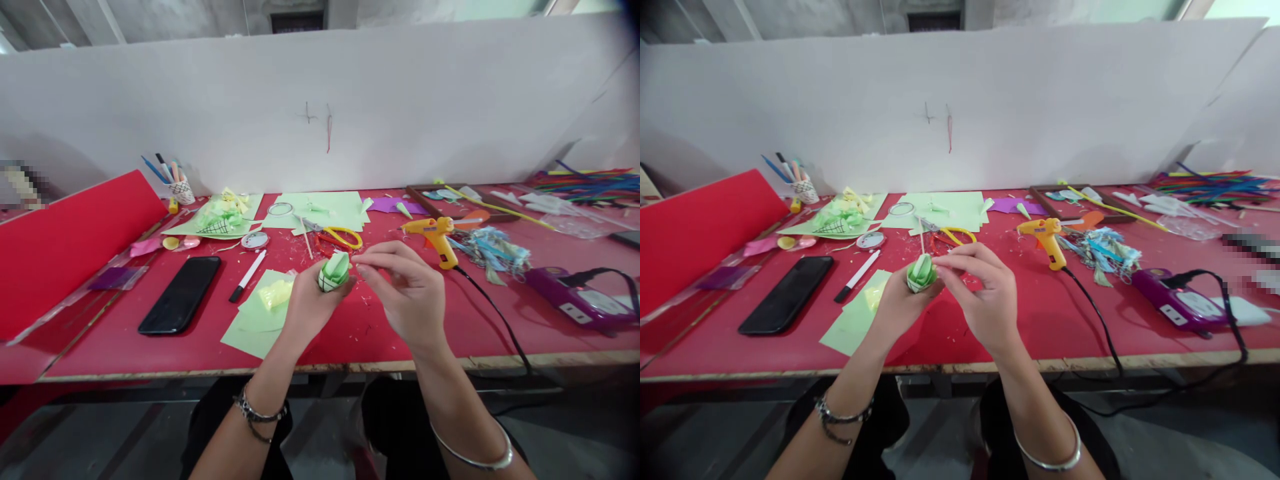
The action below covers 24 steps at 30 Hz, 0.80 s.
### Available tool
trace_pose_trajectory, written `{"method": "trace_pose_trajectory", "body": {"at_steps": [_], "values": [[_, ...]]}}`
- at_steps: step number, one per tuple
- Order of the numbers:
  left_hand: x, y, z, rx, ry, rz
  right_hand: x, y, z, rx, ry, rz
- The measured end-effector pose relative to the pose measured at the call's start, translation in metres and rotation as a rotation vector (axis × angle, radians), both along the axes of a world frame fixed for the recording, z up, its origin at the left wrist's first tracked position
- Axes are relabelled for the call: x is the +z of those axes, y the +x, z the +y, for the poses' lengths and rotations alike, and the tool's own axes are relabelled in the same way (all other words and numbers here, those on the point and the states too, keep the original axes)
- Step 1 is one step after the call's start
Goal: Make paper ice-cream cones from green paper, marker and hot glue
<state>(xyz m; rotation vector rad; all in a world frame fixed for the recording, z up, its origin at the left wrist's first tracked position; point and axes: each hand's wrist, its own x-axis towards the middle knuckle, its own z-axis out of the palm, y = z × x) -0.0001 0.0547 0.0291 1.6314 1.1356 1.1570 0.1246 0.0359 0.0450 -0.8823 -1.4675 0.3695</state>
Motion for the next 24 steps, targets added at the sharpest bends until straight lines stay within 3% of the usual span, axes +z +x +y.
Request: {"method": "trace_pose_trajectory", "body": {"at_steps": [24], "values": [[0.0045,0.0055,-0.0059,-0.111,-0.051,-0.115,-0.0036,-0.0039,0.0003,0.095,-0.031,0.07]]}}
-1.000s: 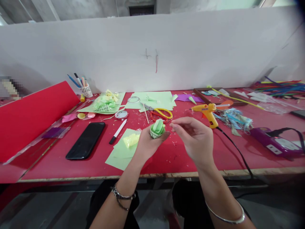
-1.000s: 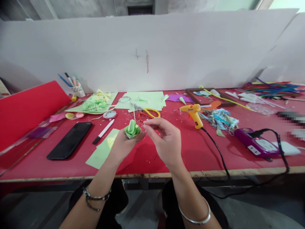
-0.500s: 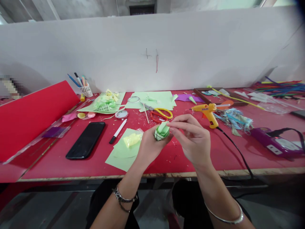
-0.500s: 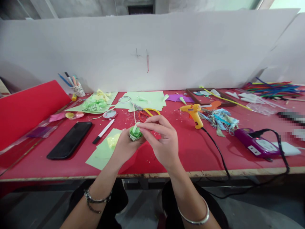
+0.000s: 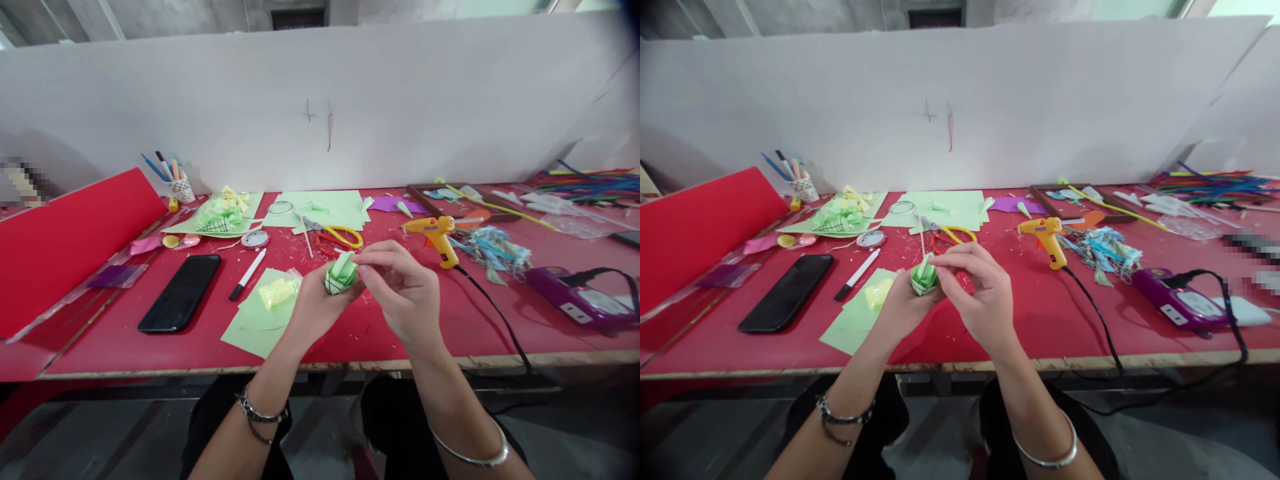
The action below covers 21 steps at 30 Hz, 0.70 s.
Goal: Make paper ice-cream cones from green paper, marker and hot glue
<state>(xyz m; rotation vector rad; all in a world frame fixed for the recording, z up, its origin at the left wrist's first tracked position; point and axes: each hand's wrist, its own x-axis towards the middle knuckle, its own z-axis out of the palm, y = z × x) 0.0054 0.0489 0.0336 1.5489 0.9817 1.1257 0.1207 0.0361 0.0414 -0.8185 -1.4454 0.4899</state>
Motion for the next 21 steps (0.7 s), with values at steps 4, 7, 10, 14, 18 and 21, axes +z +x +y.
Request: {"method": "trace_pose_trajectory", "body": {"at_steps": [4,7,10,14,18,21], "values": [[0.0013,-0.0002,0.0,0.004,0.01,0.02,0.0011,0.0001,-0.0003,0.01,0.015,0.002],[0.0021,0.0002,0.0001,0.02,0.028,0.045,0.0014,-0.0002,0.0001,-0.006,0.008,-0.006],[0.0013,0.0005,0.0001,0.035,0.05,0.056,0.0009,-0.0004,0.0007,-0.018,0.005,0.001],[-0.0015,0.0006,0.0001,0.043,0.093,0.058,-0.0005,0.0004,0.0019,0.024,-0.03,0.038],[-0.0029,0.0005,0.0001,0.05,0.124,0.072,-0.0011,0.0018,0.0024,0.093,-0.065,0.056],[-0.0026,0.0001,-0.0004,0.042,0.124,0.069,-0.0008,0.0026,0.0023,0.121,-0.051,0.053]]}}
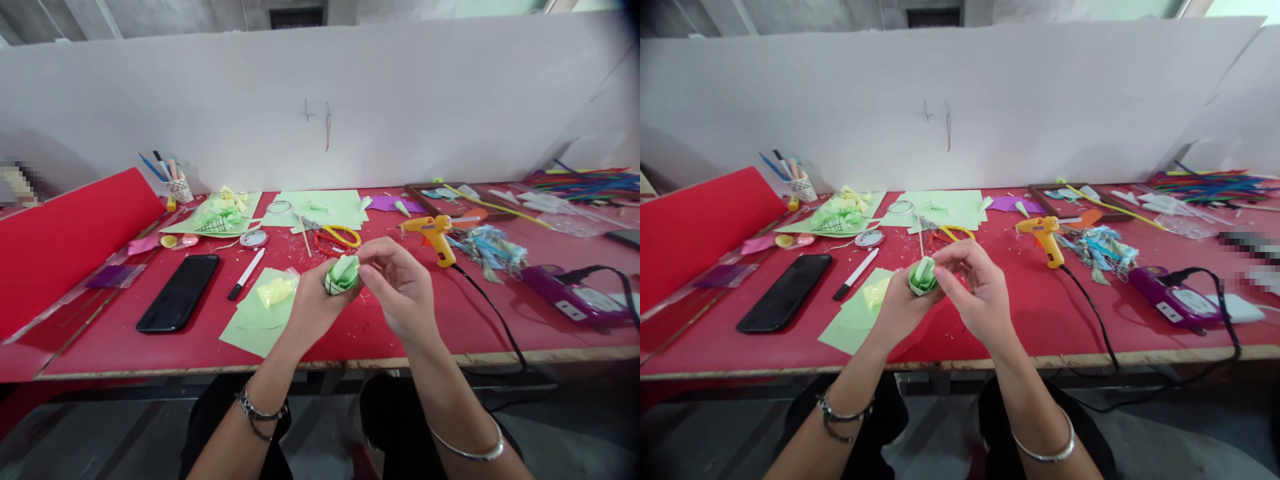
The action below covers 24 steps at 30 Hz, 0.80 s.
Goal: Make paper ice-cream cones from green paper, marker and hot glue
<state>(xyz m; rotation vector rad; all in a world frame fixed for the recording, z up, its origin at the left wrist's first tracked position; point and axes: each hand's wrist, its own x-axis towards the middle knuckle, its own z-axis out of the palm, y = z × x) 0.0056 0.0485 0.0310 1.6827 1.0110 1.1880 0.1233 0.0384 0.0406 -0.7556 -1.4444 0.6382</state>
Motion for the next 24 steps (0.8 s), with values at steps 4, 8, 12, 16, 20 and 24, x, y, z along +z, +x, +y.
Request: {"method": "trace_pose_trajectory", "body": {"at_steps": [4,8,12,16,20,24], "values": [[0.002,0.0,-0.001,-0.019,-0.045,-0.03,0.0,0.0,0.0,0.015,0.008,0.0],[0.003,0.0,-0.001,-0.043,-0.079,-0.065,0.0,0.001,0.001,0.006,-0.032,0.008],[0.001,-0.002,0.003,-0.069,-0.156,-0.131,-0.002,0.004,0.003,-0.087,-0.065,0.039],[-0.002,-0.005,0.008,-0.055,-0.256,-0.256,-0.004,0.011,0.007,-0.092,-0.09,-0.057],[-0.005,-0.007,0.011,-0.082,-0.326,-0.366,-0.005,0.013,0.01,-0.053,-0.048,-0.196],[-0.007,-0.009,0.011,-0.165,-0.359,-0.375,-0.005,0.01,0.011,-0.094,0.028,-0.303]]}}
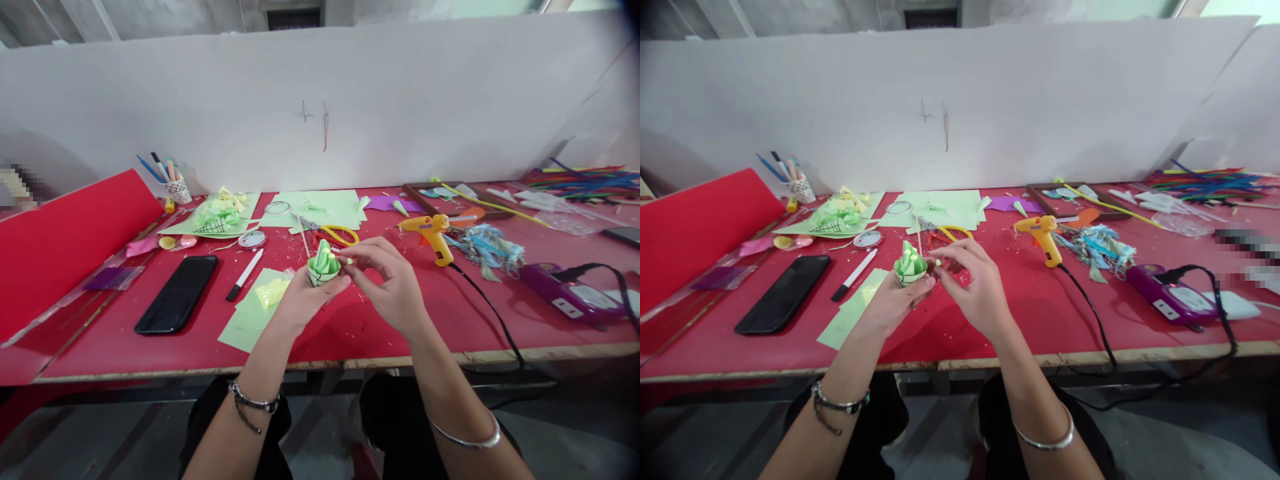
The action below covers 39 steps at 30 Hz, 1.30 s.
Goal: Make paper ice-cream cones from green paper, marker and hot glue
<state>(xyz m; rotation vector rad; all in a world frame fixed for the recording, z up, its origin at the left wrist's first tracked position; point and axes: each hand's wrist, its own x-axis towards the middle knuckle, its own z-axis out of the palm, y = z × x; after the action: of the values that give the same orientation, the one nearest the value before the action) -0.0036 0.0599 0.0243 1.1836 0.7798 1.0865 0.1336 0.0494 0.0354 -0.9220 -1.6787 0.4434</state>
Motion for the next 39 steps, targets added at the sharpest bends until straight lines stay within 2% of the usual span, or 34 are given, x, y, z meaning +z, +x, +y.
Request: {"method": "trace_pose_trajectory", "body": {"at_steps": [4,12,19,24,30,35,39], "values": [[0.0,-0.002,-0.001,-0.036,0.003,0.014,0.0,-0.001,-0.002,-0.08,0.069,-0.026],[-0.001,-0.006,-0.001,-0.127,0.087,-0.026,0.004,0.001,-0.005,-0.142,0.129,-0.014],[-0.004,-0.005,0.001,-0.128,0.088,-0.073,0.003,-0.002,-0.005,-0.111,0.11,-0.044],[-0.003,-0.002,0.001,-0.055,0.055,-0.025,0.002,-0.004,-0.005,-0.099,0.099,-0.049],[-0.003,0.002,0.002,0.1,0.008,-0.05,-0.005,-0.006,-0.002,-0.107,0.163,-0.189],[-0.004,0.007,0.002,0.139,-0.046,-0.128,-0.012,-0.008,0.001,-0.155,0.234,-0.373],[-0.006,0.008,0.002,0.164,-0.073,-0.166,-0.012,-0.01,0.0,-0.153,0.233,-0.359]]}}
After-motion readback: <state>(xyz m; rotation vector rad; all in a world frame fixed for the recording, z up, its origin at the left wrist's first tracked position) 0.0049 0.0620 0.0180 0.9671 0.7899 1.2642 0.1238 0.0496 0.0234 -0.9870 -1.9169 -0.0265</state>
